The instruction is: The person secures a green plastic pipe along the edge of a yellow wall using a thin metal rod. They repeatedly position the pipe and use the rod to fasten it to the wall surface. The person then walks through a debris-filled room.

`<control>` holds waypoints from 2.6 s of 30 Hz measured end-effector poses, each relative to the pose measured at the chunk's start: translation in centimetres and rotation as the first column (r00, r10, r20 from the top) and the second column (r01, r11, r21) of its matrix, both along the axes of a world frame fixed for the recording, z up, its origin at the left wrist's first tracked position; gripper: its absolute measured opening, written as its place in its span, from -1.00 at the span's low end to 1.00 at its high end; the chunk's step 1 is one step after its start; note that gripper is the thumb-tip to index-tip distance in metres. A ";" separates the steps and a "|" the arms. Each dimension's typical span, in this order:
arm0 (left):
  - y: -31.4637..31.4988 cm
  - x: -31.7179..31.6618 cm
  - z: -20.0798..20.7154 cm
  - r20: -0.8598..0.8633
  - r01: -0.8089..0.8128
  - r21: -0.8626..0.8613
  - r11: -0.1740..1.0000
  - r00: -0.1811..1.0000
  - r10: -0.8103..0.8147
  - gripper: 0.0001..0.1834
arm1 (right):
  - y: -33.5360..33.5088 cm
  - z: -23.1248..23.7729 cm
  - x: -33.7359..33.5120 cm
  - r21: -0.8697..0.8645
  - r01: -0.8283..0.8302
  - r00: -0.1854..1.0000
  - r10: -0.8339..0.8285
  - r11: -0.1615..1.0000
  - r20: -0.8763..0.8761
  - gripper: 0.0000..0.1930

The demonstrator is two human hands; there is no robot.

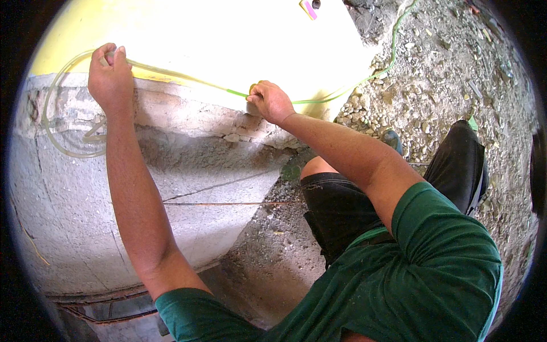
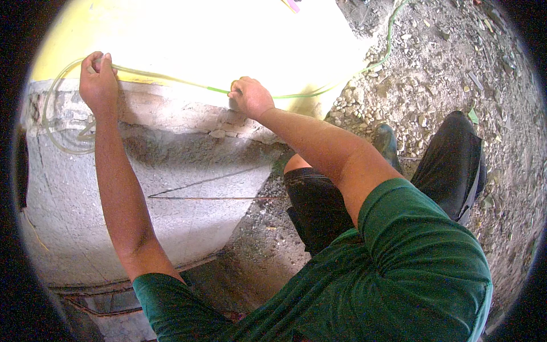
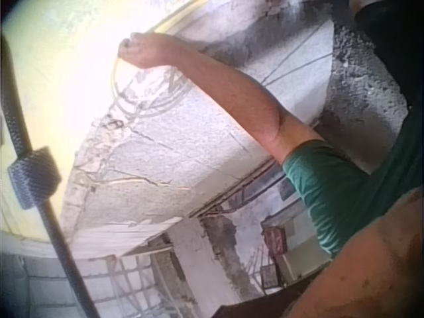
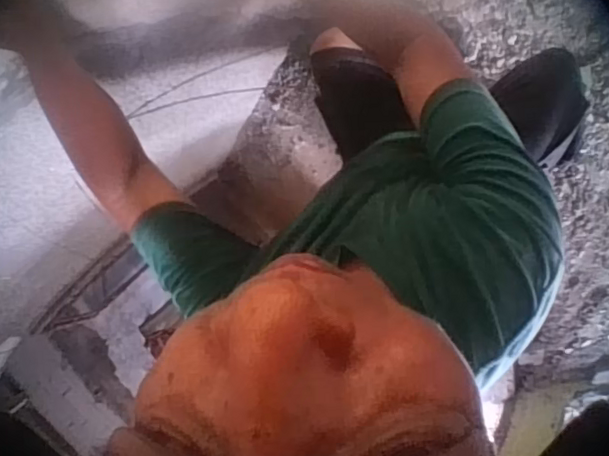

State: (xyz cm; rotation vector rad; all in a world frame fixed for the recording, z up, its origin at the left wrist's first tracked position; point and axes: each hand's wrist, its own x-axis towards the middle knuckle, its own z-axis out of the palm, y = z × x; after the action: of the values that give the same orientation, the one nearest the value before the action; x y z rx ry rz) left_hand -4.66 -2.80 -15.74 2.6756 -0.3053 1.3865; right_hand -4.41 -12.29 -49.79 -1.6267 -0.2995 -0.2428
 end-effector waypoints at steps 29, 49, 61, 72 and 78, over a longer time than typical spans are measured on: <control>0.0 0.6 -0.2 0.010 -0.003 -0.079 0.997 1.000 0.004 -0.73 | 0.0 -0.8 0.0 0.109 0.065 0.994 -0.075 0.992 0.085 -0.87; 0.8 1.0 -0.2 0.056 0.066 -0.036 0.997 0.996 -0.064 -0.78 | 0.3 -2.1 0.9 0.088 0.055 0.975 -0.073 0.995 0.209 -0.84; 0.7 1.1 -0.2 0.065 0.030 -0.017 0.999 0.997 -0.029 -0.76 | 0.2 -2.0 0.7 0.078 0.074 0.974 -0.089 0.994 0.208 -0.83; -0.4 0.6 -0.8 0.070 -0.004 -0.010 1.000 0.998 0.005 -0.79 | 0.3 -2.1 0.8 0.081 0.081 0.974 -0.095 0.993 0.203 -0.82; -0.5 0.6 -1.0 0.086 0.033 -0.042 0.999 0.996 -0.029 -0.79 | 0.3 -2.2 0.9 0.087 0.080 0.973 -0.096 0.993 0.210 -0.82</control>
State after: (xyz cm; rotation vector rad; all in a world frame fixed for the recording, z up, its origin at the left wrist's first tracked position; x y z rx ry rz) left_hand -4.04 -3.34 -16.76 2.5707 -0.3196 1.4833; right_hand -3.55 -11.94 -51.96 -1.5405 -0.3778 -0.4941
